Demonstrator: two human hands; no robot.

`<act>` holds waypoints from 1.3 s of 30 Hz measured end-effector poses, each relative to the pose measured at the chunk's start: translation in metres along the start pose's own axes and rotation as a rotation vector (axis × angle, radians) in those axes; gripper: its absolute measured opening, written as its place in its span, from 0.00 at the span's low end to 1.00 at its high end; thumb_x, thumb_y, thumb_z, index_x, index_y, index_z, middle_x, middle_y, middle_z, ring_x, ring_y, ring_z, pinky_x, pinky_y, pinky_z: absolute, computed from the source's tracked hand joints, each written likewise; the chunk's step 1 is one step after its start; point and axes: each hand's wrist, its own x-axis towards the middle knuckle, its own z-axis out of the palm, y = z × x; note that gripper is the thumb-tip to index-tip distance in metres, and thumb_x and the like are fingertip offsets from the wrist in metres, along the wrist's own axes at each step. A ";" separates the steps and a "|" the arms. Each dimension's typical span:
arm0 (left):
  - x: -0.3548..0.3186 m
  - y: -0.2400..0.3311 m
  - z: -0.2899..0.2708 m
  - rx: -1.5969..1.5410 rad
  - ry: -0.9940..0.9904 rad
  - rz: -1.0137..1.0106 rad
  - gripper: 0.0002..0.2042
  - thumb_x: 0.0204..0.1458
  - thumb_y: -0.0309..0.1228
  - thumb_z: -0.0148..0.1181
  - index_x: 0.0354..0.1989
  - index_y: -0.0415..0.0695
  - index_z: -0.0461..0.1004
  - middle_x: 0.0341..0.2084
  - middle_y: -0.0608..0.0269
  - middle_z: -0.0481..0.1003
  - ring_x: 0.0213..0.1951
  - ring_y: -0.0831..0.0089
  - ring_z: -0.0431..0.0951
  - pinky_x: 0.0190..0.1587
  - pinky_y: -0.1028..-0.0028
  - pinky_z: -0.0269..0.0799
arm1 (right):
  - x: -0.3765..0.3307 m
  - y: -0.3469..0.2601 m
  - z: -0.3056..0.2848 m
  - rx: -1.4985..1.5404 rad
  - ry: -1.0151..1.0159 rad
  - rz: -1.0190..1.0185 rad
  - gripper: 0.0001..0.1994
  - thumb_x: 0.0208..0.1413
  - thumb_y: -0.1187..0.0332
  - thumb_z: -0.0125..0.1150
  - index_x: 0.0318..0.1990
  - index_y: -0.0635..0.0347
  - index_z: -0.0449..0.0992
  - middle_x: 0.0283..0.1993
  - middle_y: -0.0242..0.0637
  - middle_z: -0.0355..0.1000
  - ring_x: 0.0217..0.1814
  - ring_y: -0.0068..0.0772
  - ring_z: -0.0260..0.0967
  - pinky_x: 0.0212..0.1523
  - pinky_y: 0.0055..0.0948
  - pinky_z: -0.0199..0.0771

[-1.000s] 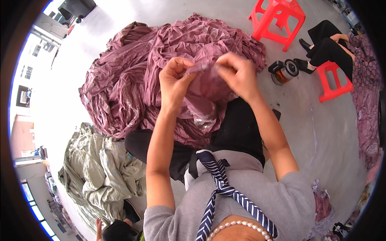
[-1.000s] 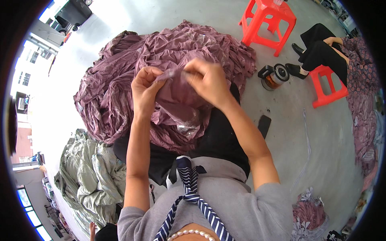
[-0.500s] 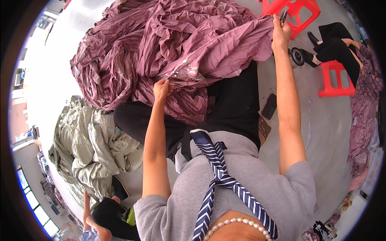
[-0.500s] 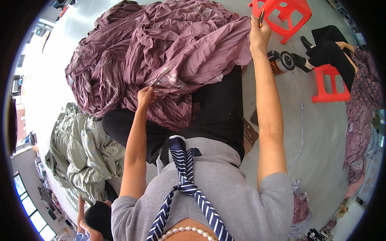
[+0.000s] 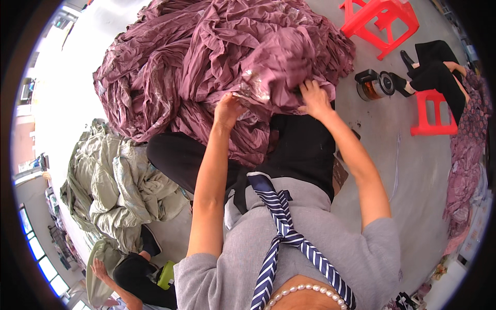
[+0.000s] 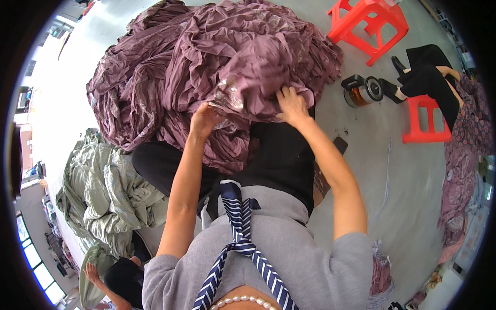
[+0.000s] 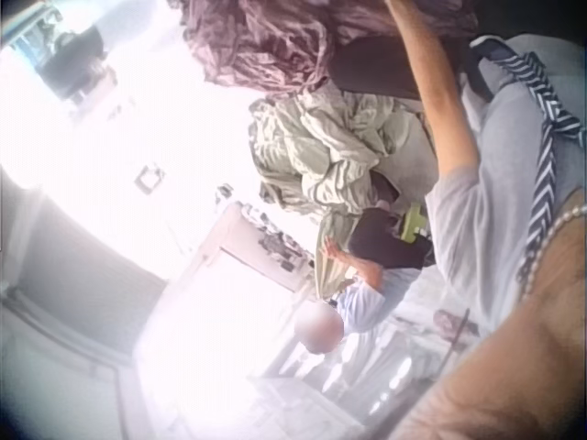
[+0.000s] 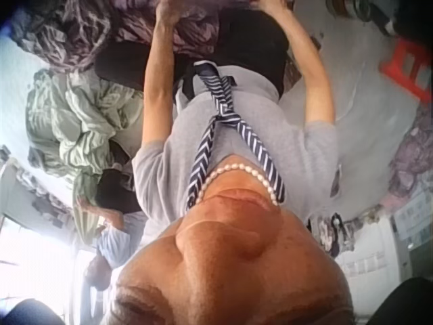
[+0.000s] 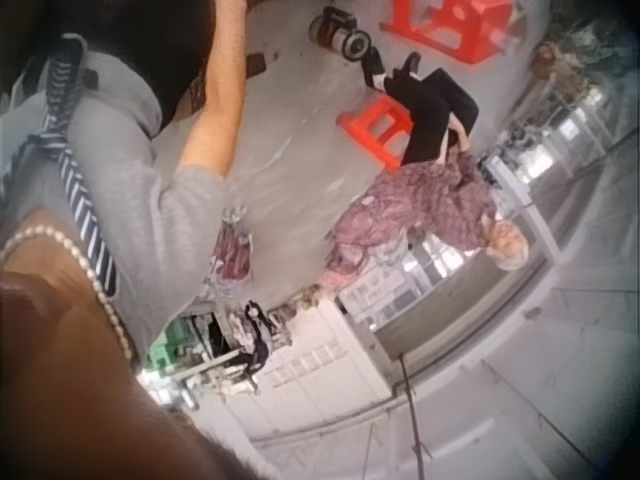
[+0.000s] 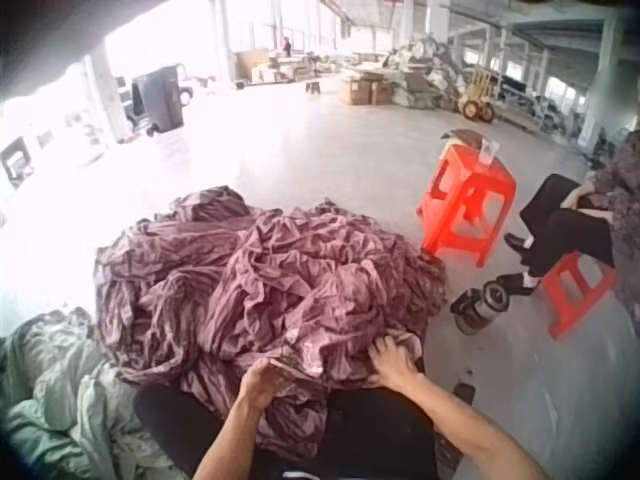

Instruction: The person sits on the floor and repeatedly picks up pieces of dusty mauve fabric from a large pile. They use a small tool to trim or cut small sections of the fabric, then place the pieces back onto the pile. The task continues throughout the clip with no visible final stacking or destination shown.

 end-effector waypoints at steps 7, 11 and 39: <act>0.013 0.003 0.145 -0.250 -0.246 0.035 0.17 0.56 0.33 0.43 0.51 0.36 0.65 0.48 0.51 0.70 0.48 0.58 0.70 0.55 0.60 0.61 | 0.074 0.042 -0.059 -0.114 0.429 -0.045 0.05 0.39 0.75 0.53 0.27 0.58 0.68 0.30 0.42 0.67 0.34 0.42 0.69 0.33 0.36 0.72; -0.017 0.011 0.251 0.425 -0.386 0.258 0.12 0.55 0.35 0.52 0.42 0.41 0.71 0.39 0.63 0.72 0.42 0.71 0.72 0.48 0.66 0.68 | 0.108 0.105 -0.073 -0.044 0.441 0.080 0.09 0.43 0.73 0.52 0.35 0.61 0.71 0.32 0.42 0.68 0.35 0.39 0.68 0.33 0.33 0.71; -0.164 -0.065 -0.027 1.864 0.894 -0.302 0.36 0.36 0.66 0.54 0.41 0.43 0.75 0.46 0.44 0.67 0.49 0.49 0.66 0.46 0.51 0.62 | -0.001 0.104 -0.068 0.537 0.462 0.448 0.08 0.52 0.69 0.56 0.39 0.59 0.75 0.34 0.34 0.75 0.34 0.27 0.72 0.38 0.26 0.70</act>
